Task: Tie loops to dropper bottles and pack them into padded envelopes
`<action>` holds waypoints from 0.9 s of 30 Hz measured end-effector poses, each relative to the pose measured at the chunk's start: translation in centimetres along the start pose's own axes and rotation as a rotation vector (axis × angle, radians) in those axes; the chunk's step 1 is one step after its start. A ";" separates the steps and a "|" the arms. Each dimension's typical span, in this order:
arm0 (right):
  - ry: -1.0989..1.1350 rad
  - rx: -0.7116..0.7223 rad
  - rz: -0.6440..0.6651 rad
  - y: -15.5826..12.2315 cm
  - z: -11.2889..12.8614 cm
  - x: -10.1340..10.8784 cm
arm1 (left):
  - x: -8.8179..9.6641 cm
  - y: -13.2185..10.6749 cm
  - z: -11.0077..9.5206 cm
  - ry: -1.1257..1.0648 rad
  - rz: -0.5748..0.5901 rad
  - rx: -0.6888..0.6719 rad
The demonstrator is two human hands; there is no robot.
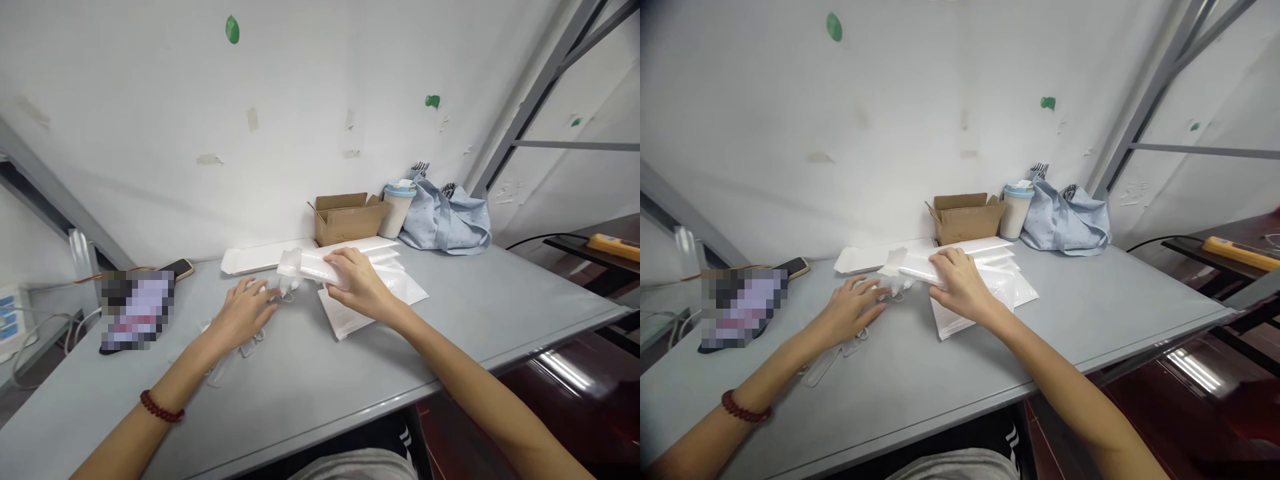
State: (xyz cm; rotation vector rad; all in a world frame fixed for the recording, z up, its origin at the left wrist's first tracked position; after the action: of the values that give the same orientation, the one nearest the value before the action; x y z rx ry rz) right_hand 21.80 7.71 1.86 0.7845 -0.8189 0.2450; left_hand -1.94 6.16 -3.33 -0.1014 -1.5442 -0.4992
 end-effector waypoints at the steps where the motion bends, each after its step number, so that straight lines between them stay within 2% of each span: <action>1: -0.005 0.004 0.010 0.0 0.1 -0.2 | -0.1 0.0 -0.1 -0.008 0.014 -0.014; 4: -0.009 0.031 0.029 -0.1 0.3 -0.5 | 0.1 0.0 -0.5 -0.037 0.009 -0.046; 9: -0.018 0.047 0.085 -0.3 0.4 -0.7 | 1.2 -0.1 -0.8 -0.079 -0.074 0.001; 11: -0.026 0.045 0.104 -0.3 0.4 -0.7 | 2.0 -0.2 -0.7 -0.205 -0.143 0.108; 14: -0.022 0.049 0.121 -0.3 0.3 -0.7 | 3.5 -0.7 -0.2 -0.498 -0.276 0.350; 17: -0.016 0.046 0.134 -0.3 0.3 -0.8 | 4.7 -1.2 0.2 -0.783 -0.341 0.419; 18: -0.014 0.045 0.139 -0.3 0.3 -0.8 | 5.1 -1.3 0.2 -0.840 -0.325 0.402; 20: 0.000 0.047 0.147 -0.4 0.4 -0.8 | 5.5 -1.4 0.3 -0.872 -0.220 0.349; 22: 0.029 0.055 0.167 -0.4 0.5 -0.8 | 5.7 -1.4 0.2 -0.833 -0.071 0.284; 24: 0.067 0.065 0.209 -0.5 0.7 -0.9 | 5.8 -1.4 0.1 -0.776 0.026 0.238; 27: 0.120 0.066 0.285 -0.7 1.2 -1.3 | 5.6 -1.2 -0.4 -0.725 0.022 0.238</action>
State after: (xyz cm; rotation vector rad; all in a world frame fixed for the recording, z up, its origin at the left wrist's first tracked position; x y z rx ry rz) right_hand 20.62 6.50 1.09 0.7059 -0.8109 0.5698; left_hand -2.28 3.54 1.73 -0.1222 -2.2976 -0.2613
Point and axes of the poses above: each hand's wrist, its own y-axis towards the middle knuckle, its own x-axis out of the back of the hand, z = x × y, the point moved 3 cm from there along y, towards the middle knuckle, and after that the axes turned 8 degrees about y, right-handed, at the moved point
